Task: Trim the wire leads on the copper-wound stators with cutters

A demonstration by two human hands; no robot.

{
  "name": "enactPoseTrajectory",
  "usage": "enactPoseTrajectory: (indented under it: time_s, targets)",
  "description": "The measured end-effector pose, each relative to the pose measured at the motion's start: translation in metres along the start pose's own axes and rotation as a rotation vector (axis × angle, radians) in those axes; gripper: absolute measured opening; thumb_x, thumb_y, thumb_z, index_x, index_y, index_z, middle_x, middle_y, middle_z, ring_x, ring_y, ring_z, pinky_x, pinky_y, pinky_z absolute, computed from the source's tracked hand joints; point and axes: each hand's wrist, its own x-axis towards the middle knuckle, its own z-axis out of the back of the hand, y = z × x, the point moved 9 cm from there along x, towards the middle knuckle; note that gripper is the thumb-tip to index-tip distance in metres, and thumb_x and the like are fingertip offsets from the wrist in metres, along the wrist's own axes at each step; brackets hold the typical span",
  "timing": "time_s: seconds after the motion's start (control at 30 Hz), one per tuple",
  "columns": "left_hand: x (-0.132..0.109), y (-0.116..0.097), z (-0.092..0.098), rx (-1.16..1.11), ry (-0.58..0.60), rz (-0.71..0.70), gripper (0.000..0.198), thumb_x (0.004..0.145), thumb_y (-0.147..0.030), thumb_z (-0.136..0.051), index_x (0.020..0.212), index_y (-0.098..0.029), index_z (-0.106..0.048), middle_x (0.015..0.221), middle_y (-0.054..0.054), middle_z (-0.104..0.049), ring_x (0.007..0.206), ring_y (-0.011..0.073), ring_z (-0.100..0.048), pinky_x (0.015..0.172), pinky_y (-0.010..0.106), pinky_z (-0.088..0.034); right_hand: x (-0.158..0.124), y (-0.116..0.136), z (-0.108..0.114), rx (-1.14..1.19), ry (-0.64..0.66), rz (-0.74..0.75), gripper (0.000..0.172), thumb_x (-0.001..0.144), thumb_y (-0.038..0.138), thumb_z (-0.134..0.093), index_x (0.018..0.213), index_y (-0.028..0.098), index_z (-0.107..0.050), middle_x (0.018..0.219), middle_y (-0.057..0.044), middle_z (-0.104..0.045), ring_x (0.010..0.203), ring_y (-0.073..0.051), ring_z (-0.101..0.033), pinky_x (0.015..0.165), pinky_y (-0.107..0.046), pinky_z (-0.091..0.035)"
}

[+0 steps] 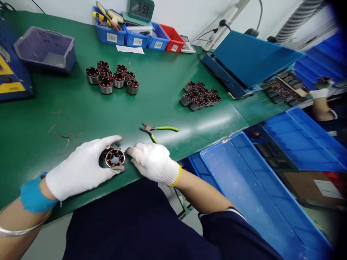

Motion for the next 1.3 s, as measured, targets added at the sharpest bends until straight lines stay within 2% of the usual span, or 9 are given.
enactPoseTrajectory:
  time_s: [0.1,0.23,0.33,0.43,0.8,1.03,1.13,1.23,1.3]
  targets:
    - [-0.002,-0.001,0.006,0.078,-0.012,-0.016,0.084,0.071,-0.064,-0.073,0.142,-0.023,-0.056,0.125,0.012,-0.068,0.109,0.035,-0.068,0.095,0.051,-0.057,-0.01,-0.005,0.011,0.109,-0.063,-0.078,0.036,0.102,0.041,-0.046,0.129,0.023,-0.062,0.118,-0.007,-0.07,0.087,-0.023,-0.07,0.063,-0.032,-0.046]
    - [-0.008,-0.019,0.016,0.063,-0.059,-0.174,0.089,0.062,-0.061,-0.083,0.136,-0.02,-0.057,0.133,0.013,-0.063,0.112,0.033,-0.066,0.096,0.044,-0.057,-0.015,0.007,0.019,0.188,-0.178,-0.04,0.083,0.089,0.064,-0.062,0.154,0.018,-0.039,0.153,-0.017,-0.049,0.102,-0.027,-0.069,0.074,-0.035,-0.053]
    - [-0.01,-0.027,0.015,-0.006,-0.074,-0.241,0.047,0.084,-0.051,-0.071,0.12,-0.022,-0.064,0.115,0.006,-0.071,0.097,0.0229,-0.069,0.085,0.033,-0.057,-0.006,0.012,0.0,0.161,-0.106,-0.035,0.058,0.1,0.051,-0.051,0.15,0.021,-0.046,0.124,-0.012,-0.069,0.084,-0.023,-0.07,0.065,-0.033,-0.049]
    - [-0.01,-0.03,0.011,-0.022,-0.09,-0.274,0.034,0.091,-0.043,-0.065,0.118,-0.023,-0.065,0.107,0.004,-0.07,0.09,0.0193,-0.069,0.08,0.03,-0.055,0.0,0.01,-0.011,0.165,-0.115,0.02,0.037,0.107,0.038,-0.038,0.131,0.022,-0.061,0.1,-0.006,-0.072,0.078,-0.02,-0.068,0.062,-0.031,-0.043]
    - [0.001,-0.052,-0.007,0.036,-0.066,-0.386,0.008,0.084,-0.022,-0.051,0.088,-0.019,-0.058,0.089,0.007,-0.063,0.078,0.0214,-0.056,0.069,0.036,-0.048,-0.013,-0.011,0.004,0.256,-0.047,0.082,0.029,0.102,0.035,-0.047,0.113,0.019,-0.069,0.101,-0.007,-0.073,0.08,-0.019,-0.065,0.064,-0.03,-0.036]
    - [-0.001,-0.057,-0.009,0.025,-0.119,-0.433,0.005,0.087,-0.019,-0.048,0.086,-0.018,-0.054,0.085,0.008,-0.059,0.075,0.0211,-0.052,0.066,0.036,-0.045,-0.014,-0.037,0.034,0.801,-0.2,0.117,0.024,0.098,0.029,-0.056,0.113,0.014,-0.068,0.114,-0.008,-0.071,0.105,-0.017,-0.065,0.086,-0.028,-0.048]
    - [-0.002,-0.058,-0.008,0.031,-0.138,-0.438,0.006,0.089,-0.019,-0.047,0.086,-0.019,-0.053,0.084,0.007,-0.058,0.074,0.0207,-0.051,0.064,0.036,-0.045,0.004,-0.045,0.022,0.998,0.018,-0.015,0.038,0.093,0.039,-0.067,0.121,0.014,-0.065,0.109,-0.007,-0.073,0.098,-0.017,-0.068,0.082,-0.027,-0.052]
    - [-0.002,-0.058,-0.008,0.035,-0.148,-0.436,0.007,0.089,-0.022,-0.047,0.087,-0.019,-0.053,0.086,0.008,-0.059,0.075,0.021,-0.052,0.065,0.037,-0.046,0.013,-0.022,-0.011,1.208,0.466,-0.093,0.028,0.086,0.041,-0.075,0.095,0.015,-0.069,0.075,0.0,-0.071,0.068,-0.012,-0.067,0.063,-0.022,-0.052]
    - [-0.002,-0.056,-0.009,0.048,-0.145,-0.416,0.007,0.089,-0.023,-0.047,0.088,-0.019,-0.052,0.088,0.009,-0.059,0.077,0.0218,-0.054,0.066,0.038,-0.047,0.016,-0.008,-0.025,1.396,0.606,-0.158,0.027,0.085,0.038,-0.078,0.081,0.014,-0.066,0.064,0.002,-0.068,0.058,-0.01,-0.064,0.058,-0.019,-0.052]
